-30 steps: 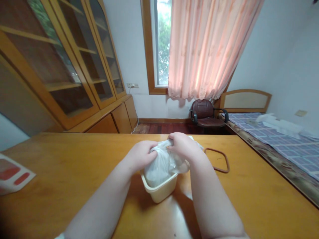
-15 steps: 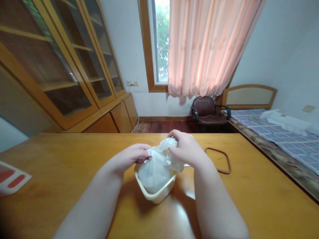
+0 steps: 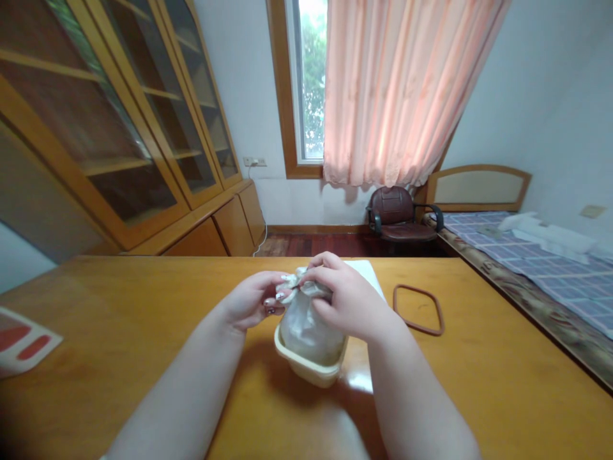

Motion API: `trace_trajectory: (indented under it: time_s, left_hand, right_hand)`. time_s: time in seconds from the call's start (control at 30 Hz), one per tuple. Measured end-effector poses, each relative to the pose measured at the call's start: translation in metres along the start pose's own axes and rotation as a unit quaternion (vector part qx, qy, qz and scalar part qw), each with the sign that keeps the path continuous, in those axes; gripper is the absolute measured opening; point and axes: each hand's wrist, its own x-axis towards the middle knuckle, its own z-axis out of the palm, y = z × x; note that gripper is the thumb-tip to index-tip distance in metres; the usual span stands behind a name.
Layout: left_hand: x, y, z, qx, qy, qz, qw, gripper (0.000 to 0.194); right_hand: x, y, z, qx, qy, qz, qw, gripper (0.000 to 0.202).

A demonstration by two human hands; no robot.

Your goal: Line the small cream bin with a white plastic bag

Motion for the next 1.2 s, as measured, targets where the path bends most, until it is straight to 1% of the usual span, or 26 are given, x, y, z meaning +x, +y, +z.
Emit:
trace_trajectory:
  time_s: [0.07, 0.13, 0.2, 0.27, 0.37, 0.47, 0.57, 0.67, 0.73, 0.8, 0.83, 0.87, 0.97, 1.0, 1.03, 1.07, 1.13, 1.2]
  left_hand:
    - [0.000, 0.001, -0.001, -0.038, -0.009, -0.018, 0.999, 0.020]
    - [-0.001, 0.001, -0.001, -0.061, -0.025, -0.024, 0.998, 0.021]
    - [-0.002, 0.002, 0.000, -0.065, -0.039, -0.011, 0.997, 0.020]
    - [-0.002, 0.002, 0.003, -0.044, -0.049, 0.012, 0.998, 0.022]
    - [0.000, -0.002, 0.008, -0.012, -0.026, 0.044, 0.999, 0.021]
    - [0.003, -0.006, 0.009, 0.001, 0.008, 0.050, 0.999, 0.025]
    - [0.005, -0.008, 0.008, 0.021, 0.012, 0.047, 0.999, 0.025]
    - [0.006, -0.008, 0.009, 0.022, 0.019, 0.056, 0.998, 0.021]
    - [0.006, -0.009, 0.011, 0.014, 0.034, 0.069, 0.997, 0.019]
    - [0.006, -0.009, 0.013, 0.009, 0.048, 0.084, 0.995, 0.019]
    - [0.006, -0.010, 0.014, 0.009, 0.050, 0.089, 0.995, 0.020]
    - [0.006, -0.010, 0.014, 0.008, 0.049, 0.093, 0.994, 0.021]
    - [0.007, -0.011, 0.015, 0.004, 0.042, 0.096, 0.994, 0.023]
    - [0.007, -0.011, 0.016, 0.002, 0.042, 0.094, 0.995, 0.024]
    - [0.008, -0.012, 0.016, 0.000, 0.044, 0.092, 0.995, 0.025]
    - [0.009, -0.012, 0.017, -0.001, 0.050, 0.093, 0.994, 0.027]
    - [0.011, -0.014, 0.017, -0.003, 0.079, 0.107, 0.991, 0.031]
    - [0.013, -0.015, 0.018, -0.006, 0.122, 0.139, 0.983, 0.035]
  right_hand:
    - [0.000, -0.001, 0.000, 0.004, 0.017, -0.020, 1.000, 0.046]
    - [0.000, 0.000, 0.000, 0.004, 0.053, -0.031, 0.998, 0.047]
    - [0.000, 0.001, 0.000, -0.002, 0.082, -0.029, 0.996, 0.040]
    - [0.000, 0.003, -0.002, -0.008, 0.085, -0.022, 0.996, 0.033]
    - [-0.003, 0.007, -0.007, -0.015, 0.079, -0.012, 0.997, 0.027]
    - [-0.006, 0.011, -0.011, -0.028, 0.088, 0.005, 0.996, 0.023]
    - [-0.006, 0.012, -0.013, -0.046, 0.079, 0.010, 0.996, 0.024]
    - [-0.005, 0.006, -0.013, -0.054, 0.041, -0.010, 0.998, 0.028]
    - [-0.004, 0.001, -0.013, -0.039, 0.013, -0.025, 0.999, 0.033]
    - [-0.003, -0.002, -0.012, -0.016, 0.008, -0.041, 0.999, 0.034]
    - [-0.003, -0.002, -0.011, -0.008, 0.021, -0.045, 0.999, 0.032]
    - [-0.003, -0.002, -0.009, -0.005, 0.047, -0.044, 0.998, 0.030]
    - [-0.001, 0.002, -0.002, -0.010, 0.160, -0.005, 0.987, 0.024]
    - [-0.001, 0.004, 0.000, -0.015, 0.182, 0.011, 0.983, 0.022]
    - [0.000, 0.005, 0.001, -0.020, 0.185, 0.022, 0.982, 0.019]
    - [0.000, 0.005, 0.001, -0.025, 0.173, 0.026, 0.984, 0.015]
    - [0.000, 0.004, 0.000, -0.027, 0.124, 0.014, 0.992, 0.011]
    - [0.000, 0.002, -0.004, -0.008, 0.069, -0.019, 0.997, 0.017]
